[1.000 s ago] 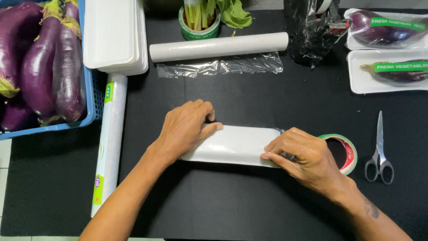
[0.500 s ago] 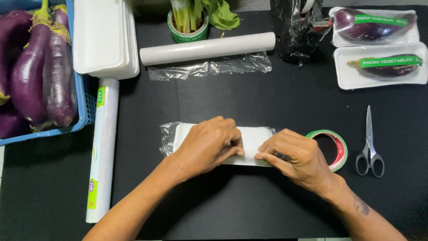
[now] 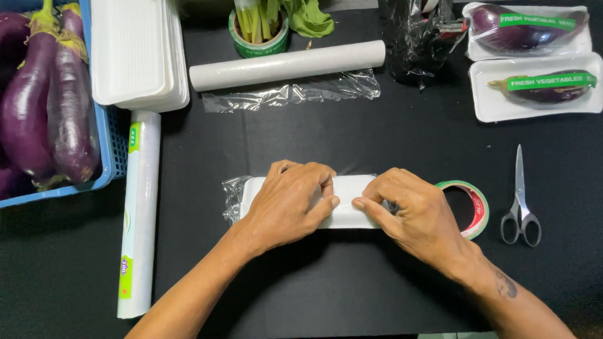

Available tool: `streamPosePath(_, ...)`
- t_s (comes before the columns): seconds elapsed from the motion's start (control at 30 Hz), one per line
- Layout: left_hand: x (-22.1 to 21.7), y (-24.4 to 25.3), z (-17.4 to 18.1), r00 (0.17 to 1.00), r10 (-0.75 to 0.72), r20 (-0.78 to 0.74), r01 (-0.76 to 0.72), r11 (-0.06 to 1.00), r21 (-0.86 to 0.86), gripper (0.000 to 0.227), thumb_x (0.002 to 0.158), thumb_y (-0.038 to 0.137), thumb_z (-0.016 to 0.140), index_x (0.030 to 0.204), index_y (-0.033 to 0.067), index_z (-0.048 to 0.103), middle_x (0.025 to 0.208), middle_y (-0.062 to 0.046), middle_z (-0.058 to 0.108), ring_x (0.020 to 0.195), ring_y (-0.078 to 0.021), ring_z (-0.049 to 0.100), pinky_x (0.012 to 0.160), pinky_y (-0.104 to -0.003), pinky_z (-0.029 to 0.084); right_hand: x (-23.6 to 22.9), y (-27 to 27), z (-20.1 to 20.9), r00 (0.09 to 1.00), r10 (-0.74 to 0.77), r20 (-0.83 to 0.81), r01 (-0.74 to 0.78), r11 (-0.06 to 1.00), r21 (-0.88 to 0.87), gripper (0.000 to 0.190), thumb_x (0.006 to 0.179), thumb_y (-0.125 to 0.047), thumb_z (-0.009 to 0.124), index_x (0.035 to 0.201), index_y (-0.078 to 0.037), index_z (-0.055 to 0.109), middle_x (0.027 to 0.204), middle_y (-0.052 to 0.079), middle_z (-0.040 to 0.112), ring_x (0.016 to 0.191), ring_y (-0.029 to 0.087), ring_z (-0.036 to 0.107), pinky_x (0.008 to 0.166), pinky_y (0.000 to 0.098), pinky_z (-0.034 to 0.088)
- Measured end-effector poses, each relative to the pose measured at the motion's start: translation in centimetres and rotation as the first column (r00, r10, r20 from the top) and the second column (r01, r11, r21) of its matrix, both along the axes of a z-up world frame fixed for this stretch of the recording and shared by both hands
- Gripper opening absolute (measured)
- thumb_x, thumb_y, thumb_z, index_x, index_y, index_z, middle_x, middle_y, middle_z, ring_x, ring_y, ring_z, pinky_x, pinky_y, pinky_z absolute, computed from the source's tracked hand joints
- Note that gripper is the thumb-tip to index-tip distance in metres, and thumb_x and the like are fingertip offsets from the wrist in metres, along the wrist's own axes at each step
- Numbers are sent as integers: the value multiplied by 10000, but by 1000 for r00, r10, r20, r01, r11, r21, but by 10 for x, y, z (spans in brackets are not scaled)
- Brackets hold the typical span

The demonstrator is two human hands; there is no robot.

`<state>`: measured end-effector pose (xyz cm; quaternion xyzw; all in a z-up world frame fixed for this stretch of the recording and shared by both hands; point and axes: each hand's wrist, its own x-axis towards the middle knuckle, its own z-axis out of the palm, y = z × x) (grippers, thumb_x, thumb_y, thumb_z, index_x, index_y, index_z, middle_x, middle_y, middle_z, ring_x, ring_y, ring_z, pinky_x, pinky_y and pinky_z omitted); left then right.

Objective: The person places an eggplant on a white tray, wraps the tray with plastic film, and secures the film with adhesive tape.

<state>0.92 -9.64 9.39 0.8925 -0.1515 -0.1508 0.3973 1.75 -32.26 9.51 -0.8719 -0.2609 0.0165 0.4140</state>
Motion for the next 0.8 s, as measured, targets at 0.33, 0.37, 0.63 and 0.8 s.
streamPosePath(0.33,10,-9,18,996,34,-77,-34,999,-6,464,874,295,777,1226,18,658,1058,-219,725,1097,-392,697,1113,-627,271,15,2,10,990,-26,-141,-20,949,-314,291,848,-211,805,655,-109,611,847,21,718,682,258,689,580,382,542)
streamPosePath(0.37,11,-8,16,996,33,-85,-34,999,-14,474,874,280,776,1252,22,651,1061,-215,727,1104,-390,695,1118,-630,265,16,2,12,982,-40,-182,-23,944,-330,292,853,-218,801,656,-101,621,872,27,715,667,257,684,576,391,542)
streamPosePath(0.63,12,-10,4,995,52,-89,-51,999,3,486,888,194,729,1337,50,611,1049,-168,738,1083,-350,710,1122,-586,295,24,1,13,946,-58,-319,-63,932,-357,283,879,-248,778,689,-68,669,971,57,676,681,264,687,570,402,552)
streamPosePath(0.8,9,-10,7,997,29,-77,-27,999,25,460,902,212,703,1329,62,621,1051,-158,746,1084,-350,718,1054,-550,392,30,-12,-19,996,-69,-61,38,909,-415,256,922,-298,751,764,-119,659,991,34,618,659,309,703,550,404,564)
